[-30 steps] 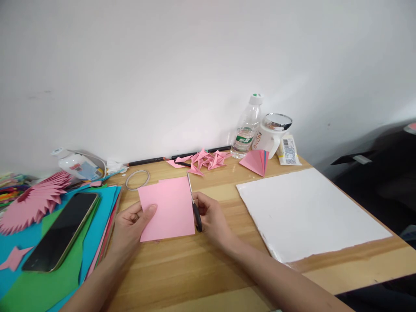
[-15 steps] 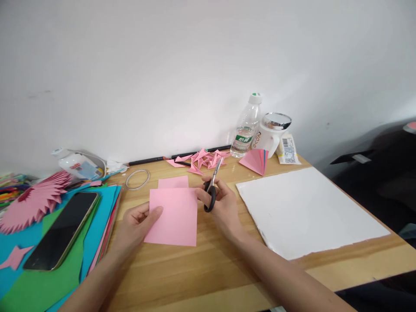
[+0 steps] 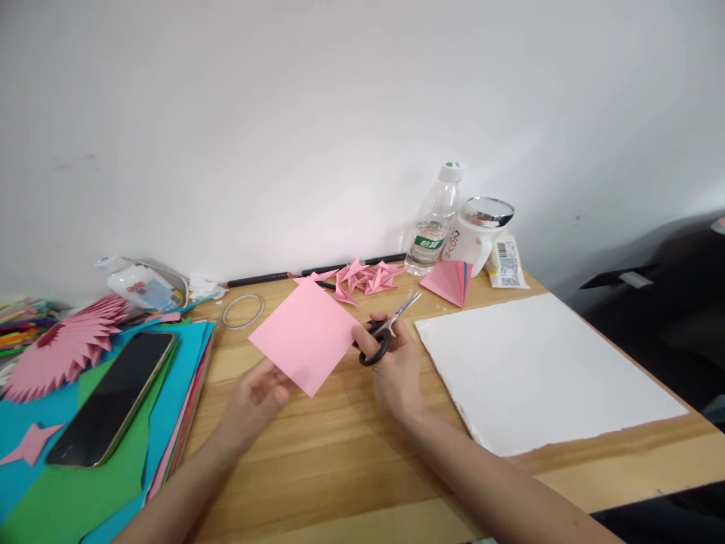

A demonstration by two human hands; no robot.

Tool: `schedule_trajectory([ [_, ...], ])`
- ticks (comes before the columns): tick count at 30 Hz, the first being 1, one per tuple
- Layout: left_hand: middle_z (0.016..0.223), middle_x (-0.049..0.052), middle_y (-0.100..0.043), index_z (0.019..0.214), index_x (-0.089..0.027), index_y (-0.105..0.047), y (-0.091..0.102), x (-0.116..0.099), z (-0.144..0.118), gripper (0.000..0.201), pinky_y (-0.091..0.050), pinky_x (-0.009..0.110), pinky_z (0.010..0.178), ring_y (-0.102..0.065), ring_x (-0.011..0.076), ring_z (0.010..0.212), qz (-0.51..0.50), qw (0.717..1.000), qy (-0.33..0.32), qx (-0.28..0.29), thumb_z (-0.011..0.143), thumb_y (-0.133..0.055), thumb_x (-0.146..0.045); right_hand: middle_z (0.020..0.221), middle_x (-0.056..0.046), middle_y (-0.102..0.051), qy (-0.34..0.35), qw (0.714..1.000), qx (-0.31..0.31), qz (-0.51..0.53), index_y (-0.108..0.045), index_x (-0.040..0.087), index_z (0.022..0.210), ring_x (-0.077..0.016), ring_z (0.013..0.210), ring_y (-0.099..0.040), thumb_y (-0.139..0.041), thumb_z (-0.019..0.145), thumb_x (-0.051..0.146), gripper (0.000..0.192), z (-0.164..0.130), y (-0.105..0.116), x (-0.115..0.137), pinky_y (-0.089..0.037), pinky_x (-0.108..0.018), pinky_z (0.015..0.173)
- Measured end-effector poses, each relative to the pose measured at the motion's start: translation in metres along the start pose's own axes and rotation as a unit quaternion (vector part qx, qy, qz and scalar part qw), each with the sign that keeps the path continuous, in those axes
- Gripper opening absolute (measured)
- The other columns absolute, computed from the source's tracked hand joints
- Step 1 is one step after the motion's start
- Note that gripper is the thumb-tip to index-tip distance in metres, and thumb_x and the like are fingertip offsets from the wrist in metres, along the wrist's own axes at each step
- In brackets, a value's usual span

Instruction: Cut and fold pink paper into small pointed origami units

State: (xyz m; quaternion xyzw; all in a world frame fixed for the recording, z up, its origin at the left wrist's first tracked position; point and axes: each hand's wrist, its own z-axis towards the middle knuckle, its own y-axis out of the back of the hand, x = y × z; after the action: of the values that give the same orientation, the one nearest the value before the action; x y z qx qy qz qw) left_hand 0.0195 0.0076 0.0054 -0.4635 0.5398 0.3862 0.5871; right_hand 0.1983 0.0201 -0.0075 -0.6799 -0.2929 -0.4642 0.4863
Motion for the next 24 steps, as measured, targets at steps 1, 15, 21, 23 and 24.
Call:
schedule_trajectory([
  [1,0.088,0.012,-0.073,0.093,-0.015,-0.069,-0.003,-0.001,-0.001,0.051,-0.054,0.032,0.068,-0.068,0.0264,0.081,0.023,1.000,0.015,0.002,0.060,-0.076,-0.053,0.076,0.002,-0.060,-0.008,1.000,0.013,0.000,-0.054,0.021,0.091,-0.0134,0.066,-0.056,-0.079,0.062,0.034,0.040,-0.002,-0.001,-0.002,-0.045,-0.028,0.064],
  [15,0.035,0.000,-0.052,0.050,-0.013,-0.055,0.003,-0.004,0.000,0.034,-0.021,0.017,0.030,-0.036,0.0048,0.027,0.094,0.988,0.078,-0.095,0.074,-0.065,-0.036,0.078,-0.001,-0.064,-0.045,0.985,0.145,-0.079,-0.056,0.020,0.090,-0.0141,0.066,-0.056,-0.078,0.061,0.038,0.041,-0.006,-0.002,0.000,-0.042,-0.027,0.062],
  [21,0.032,0.001,-0.052,0.048,-0.013,-0.056,-0.001,-0.009,-0.004,0.037,-0.021,0.017,0.028,-0.034,0.0052,0.024,0.113,0.983,0.130,-0.054,0.072,-0.065,-0.040,0.070,0.002,-0.062,-0.056,0.988,0.113,-0.089,-0.055,0.020,0.087,-0.0128,0.063,-0.056,-0.078,0.061,0.035,0.037,-0.003,-0.004,0.008,-0.042,-0.026,0.061],
  [23,0.034,0.003,-0.055,0.049,-0.013,-0.057,-0.001,-0.008,-0.004,0.038,-0.025,0.017,0.027,-0.040,0.0077,0.024,0.093,0.987,0.120,-0.061,0.073,-0.064,-0.042,0.070,0.002,-0.061,-0.064,0.987,0.120,-0.082,-0.054,0.020,0.088,-0.0130,0.063,-0.056,-0.077,0.062,0.035,0.038,-0.003,-0.004,0.007,-0.042,-0.026,0.061],
  [24,0.035,0.004,-0.056,0.050,-0.013,-0.057,-0.001,-0.008,-0.004,0.038,-0.028,0.018,0.027,-0.043,0.0091,0.024,0.082,0.988,0.113,-0.064,0.073,-0.065,-0.042,0.071,0.002,-0.061,-0.068,0.987,0.128,-0.075,-0.054,0.020,0.089,-0.0132,0.064,-0.056,-0.077,0.062,0.035,0.038,-0.003,-0.004,0.005,-0.042,-0.026,0.061],
])
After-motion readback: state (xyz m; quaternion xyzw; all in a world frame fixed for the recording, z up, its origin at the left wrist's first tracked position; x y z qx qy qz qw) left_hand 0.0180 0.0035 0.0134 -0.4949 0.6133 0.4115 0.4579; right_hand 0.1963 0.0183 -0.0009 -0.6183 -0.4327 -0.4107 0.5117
